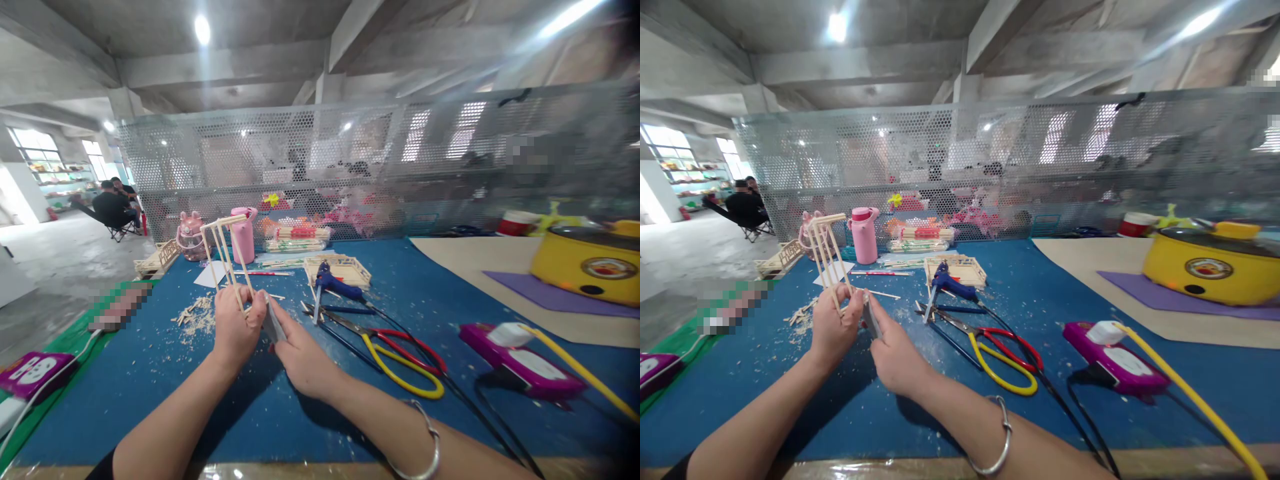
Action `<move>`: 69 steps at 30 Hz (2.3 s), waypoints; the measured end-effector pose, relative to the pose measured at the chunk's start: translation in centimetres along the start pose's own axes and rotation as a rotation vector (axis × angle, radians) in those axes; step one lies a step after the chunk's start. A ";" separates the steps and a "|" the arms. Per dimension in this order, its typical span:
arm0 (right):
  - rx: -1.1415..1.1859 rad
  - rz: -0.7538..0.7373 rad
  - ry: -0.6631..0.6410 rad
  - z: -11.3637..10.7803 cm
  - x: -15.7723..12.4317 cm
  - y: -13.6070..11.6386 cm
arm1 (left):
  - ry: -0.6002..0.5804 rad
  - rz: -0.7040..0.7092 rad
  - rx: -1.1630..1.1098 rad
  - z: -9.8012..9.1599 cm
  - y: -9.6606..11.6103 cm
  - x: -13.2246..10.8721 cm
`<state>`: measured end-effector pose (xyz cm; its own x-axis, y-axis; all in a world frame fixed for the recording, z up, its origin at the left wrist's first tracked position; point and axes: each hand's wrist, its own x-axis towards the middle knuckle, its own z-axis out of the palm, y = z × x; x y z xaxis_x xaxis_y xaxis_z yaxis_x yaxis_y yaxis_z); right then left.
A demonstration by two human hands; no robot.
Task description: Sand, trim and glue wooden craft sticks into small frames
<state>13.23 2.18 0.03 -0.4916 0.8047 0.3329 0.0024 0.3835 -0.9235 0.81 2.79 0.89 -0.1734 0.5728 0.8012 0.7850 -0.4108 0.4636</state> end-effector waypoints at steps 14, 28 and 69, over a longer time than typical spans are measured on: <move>-0.012 0.016 0.034 0.1 -0.3 -0.8 | -0.026 -0.196 -0.108 -0.7 -0.1 1.0; -0.086 -0.023 0.143 -0.1 -0.2 0.2 | -0.135 -0.192 -0.154 0.9 0.9 -0.7; -0.348 -0.096 0.153 1.0 -1.0 0.9 | -0.184 -0.489 -0.516 0.7 1.5 -0.9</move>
<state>12.89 1.26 -1.33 -0.3687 0.8059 0.4632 0.2712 0.5698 -0.7757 2.59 2.12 0.62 -0.2938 0.8676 0.4011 0.2551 -0.3332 0.9077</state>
